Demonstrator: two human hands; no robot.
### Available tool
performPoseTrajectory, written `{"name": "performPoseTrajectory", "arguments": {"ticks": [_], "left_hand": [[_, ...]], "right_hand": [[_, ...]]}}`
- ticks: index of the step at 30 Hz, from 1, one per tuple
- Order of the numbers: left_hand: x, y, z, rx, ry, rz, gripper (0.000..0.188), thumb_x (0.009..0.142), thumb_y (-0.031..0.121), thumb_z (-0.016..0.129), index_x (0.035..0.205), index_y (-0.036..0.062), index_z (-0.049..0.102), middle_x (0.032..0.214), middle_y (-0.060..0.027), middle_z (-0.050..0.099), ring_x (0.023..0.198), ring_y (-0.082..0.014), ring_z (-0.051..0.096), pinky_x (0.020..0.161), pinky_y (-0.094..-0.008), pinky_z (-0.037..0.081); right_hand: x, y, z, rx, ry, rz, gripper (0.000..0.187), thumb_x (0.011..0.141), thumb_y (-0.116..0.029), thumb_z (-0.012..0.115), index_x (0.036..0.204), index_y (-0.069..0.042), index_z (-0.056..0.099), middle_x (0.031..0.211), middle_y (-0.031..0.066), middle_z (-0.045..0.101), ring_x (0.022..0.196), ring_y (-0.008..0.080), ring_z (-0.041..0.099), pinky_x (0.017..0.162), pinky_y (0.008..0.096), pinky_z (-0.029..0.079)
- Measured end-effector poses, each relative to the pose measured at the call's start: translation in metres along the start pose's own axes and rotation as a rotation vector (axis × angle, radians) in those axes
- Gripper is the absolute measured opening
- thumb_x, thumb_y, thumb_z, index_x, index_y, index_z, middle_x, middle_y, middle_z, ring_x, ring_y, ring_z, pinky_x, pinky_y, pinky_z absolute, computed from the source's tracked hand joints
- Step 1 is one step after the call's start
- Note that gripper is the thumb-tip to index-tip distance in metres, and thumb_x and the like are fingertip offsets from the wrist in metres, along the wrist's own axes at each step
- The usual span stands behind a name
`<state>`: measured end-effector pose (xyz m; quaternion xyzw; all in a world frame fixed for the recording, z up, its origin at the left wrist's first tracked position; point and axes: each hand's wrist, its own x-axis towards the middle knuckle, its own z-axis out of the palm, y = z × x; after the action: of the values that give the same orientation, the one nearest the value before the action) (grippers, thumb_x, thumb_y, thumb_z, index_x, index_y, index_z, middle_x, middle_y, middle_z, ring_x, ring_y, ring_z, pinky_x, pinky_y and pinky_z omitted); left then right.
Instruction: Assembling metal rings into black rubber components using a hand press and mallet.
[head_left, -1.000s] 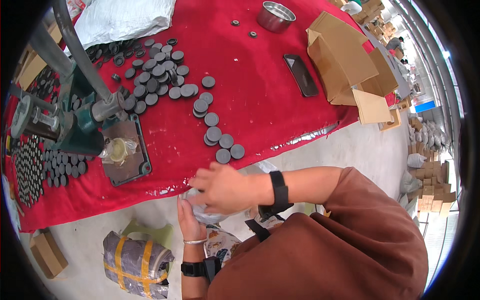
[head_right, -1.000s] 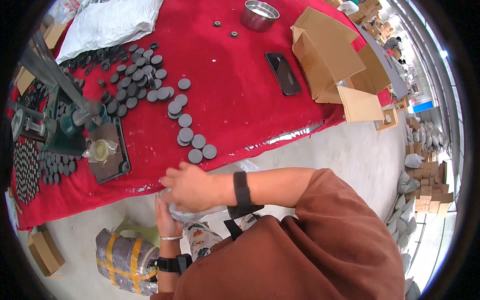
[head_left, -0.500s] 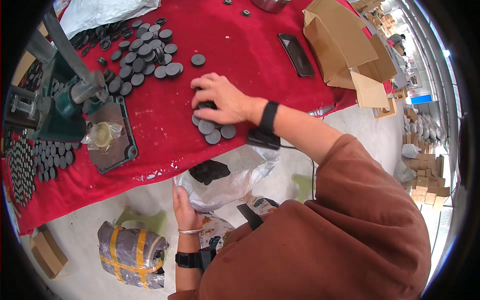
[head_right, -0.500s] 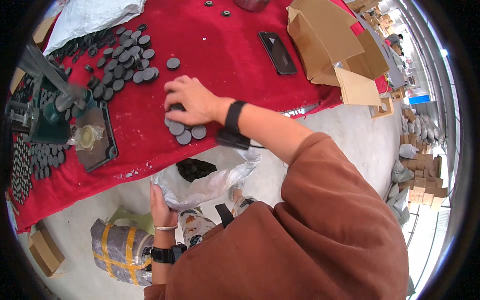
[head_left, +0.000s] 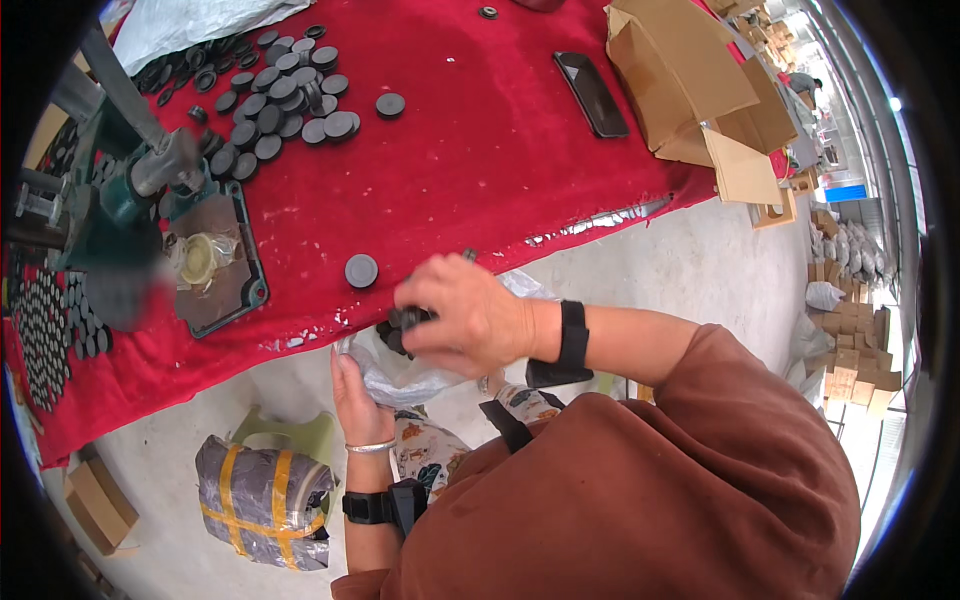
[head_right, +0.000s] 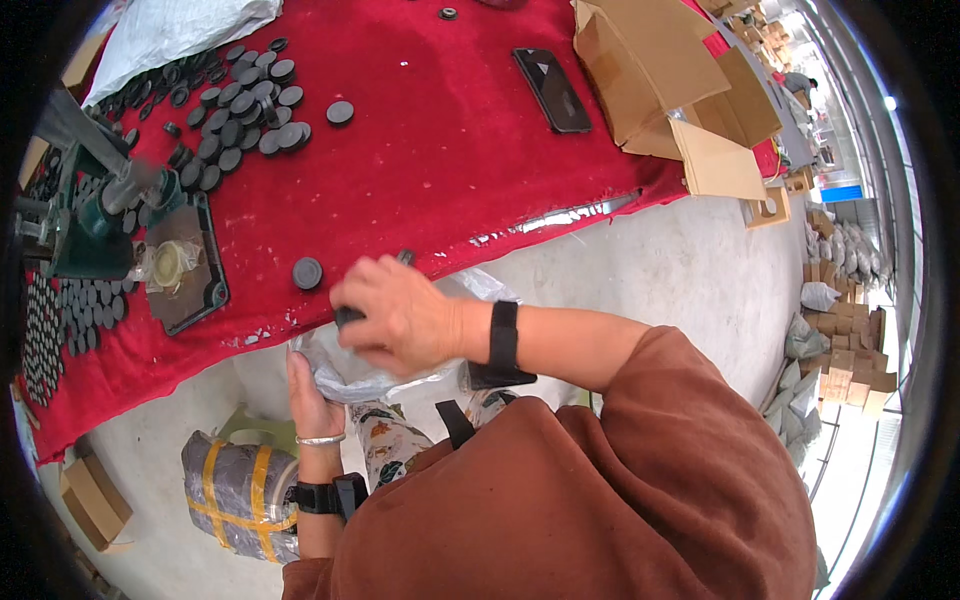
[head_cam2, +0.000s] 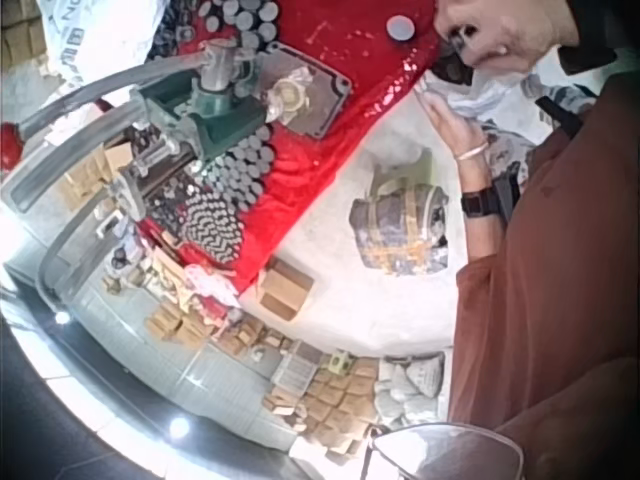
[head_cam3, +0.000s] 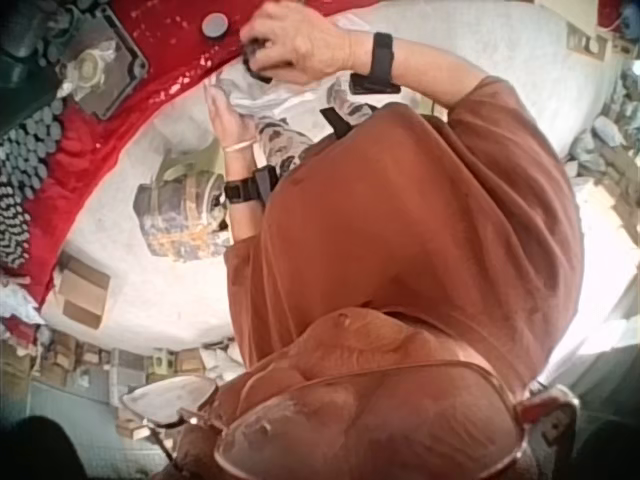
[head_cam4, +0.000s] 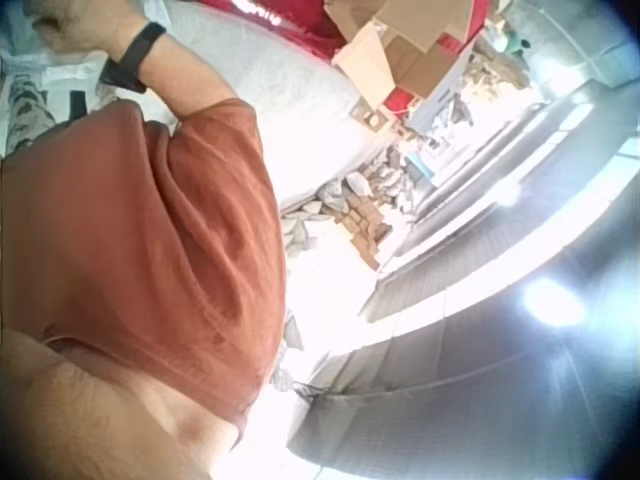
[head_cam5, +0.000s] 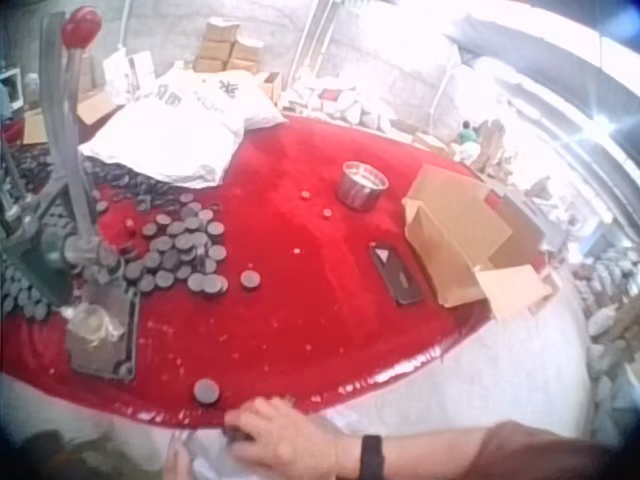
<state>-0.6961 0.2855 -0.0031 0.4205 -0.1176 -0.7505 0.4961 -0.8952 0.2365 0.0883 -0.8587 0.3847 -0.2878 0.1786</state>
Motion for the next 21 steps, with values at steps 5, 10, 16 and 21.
{"name": "performPoseTrajectory", "arguments": {"ticks": [5, 10, 16, 21], "left_hand": [[0.001, -0.002, -0.003, 0.033, 0.052, 0.032, 0.041, 0.097, 0.026, 0.037, 0.132, 0.0039, 0.033, 0.127, -0.0115, 0.045, 0.113, -0.0230, 0.048, 0.095, -0.0375, 0.042], [0.002, 0.002, 0.009, 0.018, 0.060, 0.011, 0.039, 0.097, 0.029, 0.037, 0.127, 0.0041, 0.039, 0.120, -0.0108, 0.049, 0.110, -0.0213, 0.050, 0.093, -0.0360, 0.043], [-0.001, 0.004, 0.000, 0.021, 0.049, 0.023, 0.047, 0.097, 0.024, 0.038, 0.137, 0.0035, 0.024, 0.126, -0.0137, 0.045, 0.113, -0.0235, 0.049, 0.094, -0.0375, 0.042], [-0.002, -0.005, -0.010, 0.054, 0.054, -0.019, 0.045, 0.096, 0.023, 0.039, 0.136, 0.0045, 0.028, 0.122, -0.0101, 0.048, 0.106, -0.0209, 0.052, 0.090, -0.0350, 0.044]], "right_hand": [[0.008, -0.010, 0.007, 0.043, -0.092, -0.039, 0.033, 0.058, -0.018, 0.071, 0.088, -0.012, 0.060, 0.103, 0.0114, 0.053, 0.090, 0.0278, 0.049, 0.068, 0.0369, 0.040], [0.042, 0.016, 0.029, -0.166, -0.151, 0.005, 0.038, 0.065, -0.027, 0.070, 0.094, -0.006, 0.058, 0.106, 0.0112, 0.051, 0.099, 0.0289, 0.047, 0.074, 0.0373, 0.041], [0.023, -0.013, -0.004, 0.182, -0.138, 0.019, 0.031, 0.069, -0.026, 0.071, 0.091, -0.006, 0.062, 0.098, 0.0122, 0.059, 0.080, 0.0307, 0.059, 0.062, 0.0380, 0.050], [0.088, 0.034, -0.022, 0.057, 0.021, 0.069, 0.023, 0.072, -0.023, 0.066, 0.082, -0.003, 0.063, 0.076, 0.0136, 0.061, 0.071, 0.0322, 0.060, 0.063, 0.0403, 0.049]]}}
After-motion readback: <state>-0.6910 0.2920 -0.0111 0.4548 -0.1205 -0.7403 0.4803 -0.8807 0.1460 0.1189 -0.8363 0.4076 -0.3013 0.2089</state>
